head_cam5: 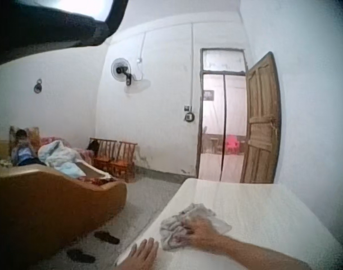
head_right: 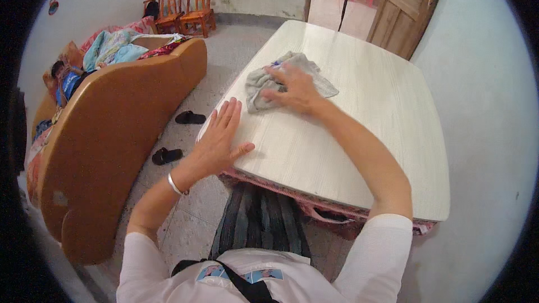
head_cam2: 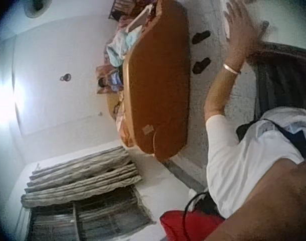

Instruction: The person wipes the surface of a white table using a patterned cloth. They move a chair aside, then repeatedly wipe the table top in circular and linear motions, covering the entire surface.

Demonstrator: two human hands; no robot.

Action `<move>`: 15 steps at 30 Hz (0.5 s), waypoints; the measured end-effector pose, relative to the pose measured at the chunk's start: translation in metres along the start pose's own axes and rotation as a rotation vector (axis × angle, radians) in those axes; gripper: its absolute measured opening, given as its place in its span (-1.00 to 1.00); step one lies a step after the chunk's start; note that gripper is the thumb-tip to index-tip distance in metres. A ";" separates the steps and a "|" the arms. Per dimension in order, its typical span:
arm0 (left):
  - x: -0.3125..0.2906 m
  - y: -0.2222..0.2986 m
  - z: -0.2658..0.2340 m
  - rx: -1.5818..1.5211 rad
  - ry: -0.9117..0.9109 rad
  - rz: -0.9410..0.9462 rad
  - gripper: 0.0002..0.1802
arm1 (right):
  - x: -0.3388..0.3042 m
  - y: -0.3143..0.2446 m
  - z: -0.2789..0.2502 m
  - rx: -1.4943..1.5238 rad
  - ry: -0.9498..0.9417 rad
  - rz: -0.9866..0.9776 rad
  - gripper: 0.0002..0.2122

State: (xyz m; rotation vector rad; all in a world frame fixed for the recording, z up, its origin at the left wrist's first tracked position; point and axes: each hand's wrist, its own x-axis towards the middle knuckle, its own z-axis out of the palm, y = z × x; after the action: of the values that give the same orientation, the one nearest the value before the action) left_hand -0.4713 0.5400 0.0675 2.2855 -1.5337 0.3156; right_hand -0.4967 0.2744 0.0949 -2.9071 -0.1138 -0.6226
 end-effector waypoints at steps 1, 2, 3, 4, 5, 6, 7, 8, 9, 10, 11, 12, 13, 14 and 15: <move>0.000 0.002 -0.002 -0.058 0.060 -0.001 -0.02 | 0.002 -0.008 0.014 -0.016 -0.010 0.000 -0.31; -0.001 0.000 -0.004 -0.111 0.116 -0.009 0.00 | 0.004 -0.017 0.028 -0.026 -0.021 -0.005 -0.29; -0.003 -0.001 -0.007 -0.147 0.087 -0.027 0.03 | 0.005 -0.028 0.027 0.101 -0.049 -0.071 -0.29; -0.003 0.000 -0.010 -0.168 0.100 -0.019 0.04 | 0.001 -0.040 0.020 0.222 -0.081 -0.137 -0.30; -0.003 0.003 -0.014 -0.194 0.114 -0.009 0.04 | -0.007 -0.054 0.015 0.175 -0.035 -0.230 -0.40; -0.003 0.006 -0.016 -0.226 0.119 0.002 0.04 | -0.012 -0.068 0.002 0.158 -0.065 -0.216 -0.46; -0.001 0.006 -0.017 -0.297 0.126 -0.017 0.07 | -0.008 -0.059 0.007 0.195 -0.092 -0.174 -0.46; -0.001 0.006 -0.019 -0.301 0.112 -0.022 0.07 | -0.004 -0.051 0.015 0.238 -0.116 -0.136 -0.46; -0.002 0.005 -0.020 -0.302 0.099 -0.031 0.08 | 0.006 -0.042 0.021 0.208 -0.107 -0.103 -0.45; -0.003 0.004 -0.022 -0.301 0.087 -0.043 0.08 | 0.022 -0.033 0.027 0.180 -0.099 -0.074 -0.43; -0.003 0.007 -0.022 -0.186 0.079 -0.051 0.06 | 0.034 -0.021 0.032 0.143 -0.097 -0.032 -0.42; -0.002 0.008 -0.021 -0.195 0.077 -0.052 0.04 | 0.046 -0.005 0.043 0.143 -0.037 0.028 -0.36; 0.001 0.010 -0.019 -0.211 0.074 -0.044 0.03 | 0.059 0.017 0.052 0.134 0.022 0.095 -0.29; 0.003 0.010 -0.020 -0.210 0.070 -0.045 0.03 | 0.079 0.038 0.057 0.048 -0.085 0.165 -0.29; 0.002 0.009 -0.019 -0.210 0.079 -0.050 0.02 | 0.098 0.056 0.058 -0.036 -0.193 0.228 -0.28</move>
State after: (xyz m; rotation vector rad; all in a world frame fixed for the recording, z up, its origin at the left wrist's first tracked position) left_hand -0.4781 0.5430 0.0871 2.1187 -1.3981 0.2173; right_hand -0.3782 0.2332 0.0748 -2.9483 0.2050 -0.3096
